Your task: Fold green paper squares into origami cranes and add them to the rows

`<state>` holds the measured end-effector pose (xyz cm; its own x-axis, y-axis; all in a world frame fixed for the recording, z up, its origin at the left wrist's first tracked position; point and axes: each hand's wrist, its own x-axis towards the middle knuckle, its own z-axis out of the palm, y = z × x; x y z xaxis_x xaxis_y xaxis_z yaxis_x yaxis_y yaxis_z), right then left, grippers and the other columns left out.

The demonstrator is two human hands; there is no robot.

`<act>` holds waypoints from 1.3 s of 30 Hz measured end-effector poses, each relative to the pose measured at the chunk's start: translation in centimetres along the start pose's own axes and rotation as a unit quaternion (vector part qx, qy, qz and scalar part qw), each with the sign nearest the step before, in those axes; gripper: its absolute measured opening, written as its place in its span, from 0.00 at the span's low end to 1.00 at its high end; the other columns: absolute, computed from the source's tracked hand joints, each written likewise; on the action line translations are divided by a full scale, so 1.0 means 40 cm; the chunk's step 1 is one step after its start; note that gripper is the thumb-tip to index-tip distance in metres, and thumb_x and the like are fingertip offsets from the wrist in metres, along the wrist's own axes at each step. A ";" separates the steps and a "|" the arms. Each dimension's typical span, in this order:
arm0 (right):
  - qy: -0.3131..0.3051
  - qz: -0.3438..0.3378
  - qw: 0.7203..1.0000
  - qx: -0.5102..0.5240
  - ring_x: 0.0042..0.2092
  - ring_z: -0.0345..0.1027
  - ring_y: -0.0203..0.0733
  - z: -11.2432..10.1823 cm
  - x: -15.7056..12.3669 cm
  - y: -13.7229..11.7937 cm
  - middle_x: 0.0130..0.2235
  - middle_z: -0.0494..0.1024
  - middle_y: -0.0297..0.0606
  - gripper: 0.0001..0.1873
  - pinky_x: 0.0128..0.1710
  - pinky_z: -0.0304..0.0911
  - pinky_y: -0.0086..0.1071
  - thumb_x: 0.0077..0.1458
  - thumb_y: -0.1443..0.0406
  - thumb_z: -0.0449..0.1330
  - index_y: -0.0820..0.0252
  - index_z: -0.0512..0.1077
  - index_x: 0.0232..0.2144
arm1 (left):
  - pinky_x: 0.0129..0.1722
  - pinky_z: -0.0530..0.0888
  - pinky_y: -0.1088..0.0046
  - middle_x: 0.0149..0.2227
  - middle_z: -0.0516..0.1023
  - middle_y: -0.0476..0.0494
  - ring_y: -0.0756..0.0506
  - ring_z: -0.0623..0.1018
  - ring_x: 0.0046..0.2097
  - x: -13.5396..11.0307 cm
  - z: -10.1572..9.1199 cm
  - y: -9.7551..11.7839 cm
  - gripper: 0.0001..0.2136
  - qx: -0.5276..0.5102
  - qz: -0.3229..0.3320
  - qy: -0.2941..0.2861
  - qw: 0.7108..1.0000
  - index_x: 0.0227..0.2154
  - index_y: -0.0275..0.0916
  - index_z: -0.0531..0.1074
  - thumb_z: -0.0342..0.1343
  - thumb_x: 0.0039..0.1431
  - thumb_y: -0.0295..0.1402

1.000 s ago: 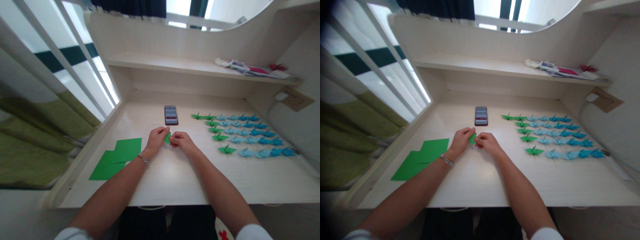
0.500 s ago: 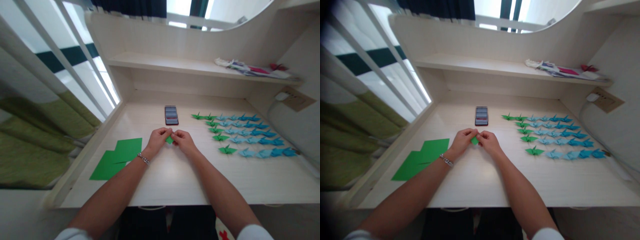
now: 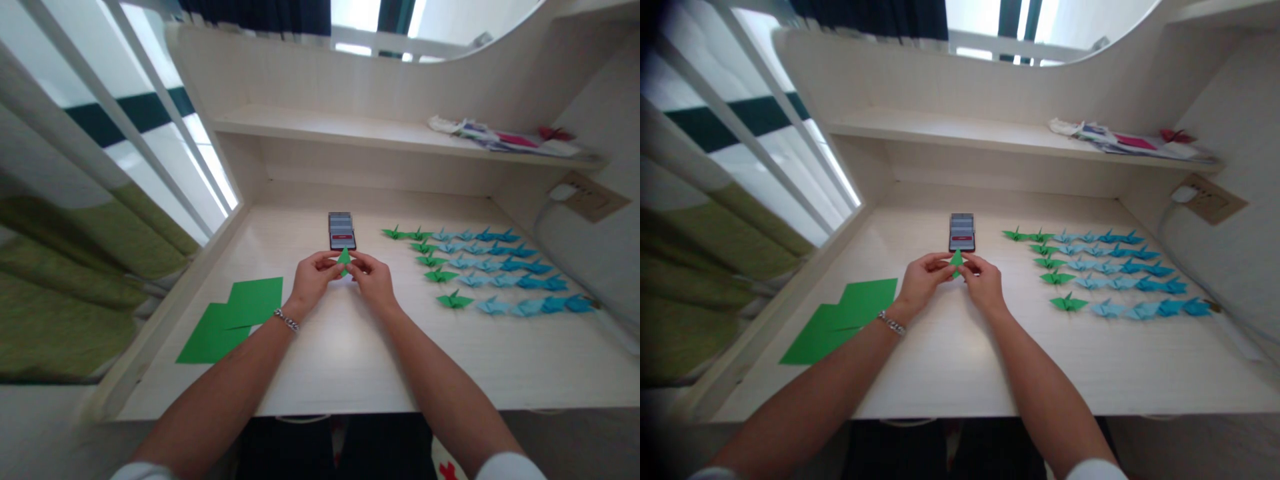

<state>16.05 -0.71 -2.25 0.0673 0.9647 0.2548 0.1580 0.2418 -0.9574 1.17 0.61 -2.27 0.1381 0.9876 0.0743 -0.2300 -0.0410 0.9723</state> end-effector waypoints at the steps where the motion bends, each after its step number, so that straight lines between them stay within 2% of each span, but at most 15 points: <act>1: 0.001 -0.002 1.000 -0.008 0.30 0.69 0.38 0.000 0.000 0.000 0.33 0.78 0.37 0.20 0.29 0.67 0.31 0.47 0.62 0.62 0.58 0.74 0.45 | 0.36 0.76 0.67 0.34 0.79 0.39 0.46 0.77 0.34 0.001 0.000 0.000 0.22 -0.002 0.001 0.000 1.000 0.43 0.34 0.74 0.67 0.42 0.35; 12: 0.022 -0.009 1.000 -0.015 0.34 0.71 0.41 0.004 0.000 0.004 0.37 0.79 0.37 0.19 0.36 0.68 0.35 0.48 0.63 0.61 0.55 0.75 0.45 | 0.39 0.75 0.65 0.36 0.79 0.39 0.46 0.78 0.35 0.002 0.001 -0.004 0.22 -0.003 0.010 0.002 1.000 0.42 0.34 0.75 0.67 0.41 0.31; 16: 0.024 -0.010 1.000 0.000 0.34 0.72 0.41 0.006 0.001 0.004 0.35 0.79 0.37 0.18 0.37 0.68 0.35 0.47 0.64 0.62 0.56 0.75 0.43 | 0.39 0.75 0.65 0.35 0.80 0.39 0.46 0.78 0.35 0.002 0.003 -0.003 0.19 -0.002 0.012 0.010 1.000 0.37 0.32 0.75 0.68 0.38 0.30; 24: 0.020 -0.016 0.999 0.027 0.35 0.71 0.42 0.006 0.000 0.006 0.36 0.79 0.38 0.12 0.37 0.67 0.35 0.45 0.64 0.62 0.59 0.75 0.36 | 0.35 0.75 0.67 0.28 0.78 0.44 0.48 0.77 0.29 0.002 0.005 -0.003 0.13 0.004 0.001 0.023 1.000 0.28 0.33 0.75 0.68 0.36 0.30; 30: 0.000 0.022 0.997 0.071 0.29 0.68 0.38 0.003 0.007 0.007 0.29 0.76 0.35 0.11 0.27 0.65 0.30 0.40 0.64 0.65 0.60 0.73 0.30 | 0.35 0.74 0.68 0.29 0.79 0.44 0.48 0.76 0.30 0.002 0.000 0.002 0.10 0.063 0.010 -0.008 0.998 0.28 0.34 0.78 0.66 0.39 0.30; 35: -0.051 0.097 0.981 0.158 0.32 0.70 0.39 -0.003 0.006 -0.008 0.30 0.76 0.35 0.11 0.29 0.67 0.31 0.43 0.59 0.63 0.59 0.73 0.30 | 0.37 0.74 0.68 0.28 0.80 0.44 0.47 0.76 0.30 0.002 -0.004 0.004 0.07 0.109 0.024 -0.008 0.994 0.27 0.36 0.78 0.64 0.42 0.29; 39: -0.035 0.146 0.976 0.156 0.31 0.71 0.39 -0.001 0.008 -0.001 0.29 0.77 0.39 0.15 0.30 0.67 0.32 0.45 0.54 0.62 0.62 0.74 0.26 | 0.38 0.74 0.66 0.29 0.80 0.44 0.46 0.77 0.32 -0.001 -0.002 0.007 0.06 0.129 0.042 0.001 0.991 0.26 0.37 0.79 0.63 0.40 0.28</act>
<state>16.11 -0.43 -2.12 -0.0054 0.9994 -0.0352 -0.1671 -0.0356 -0.9853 1.01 0.59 -2.01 0.1267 0.9793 0.1577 0.0128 -0.1606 0.9869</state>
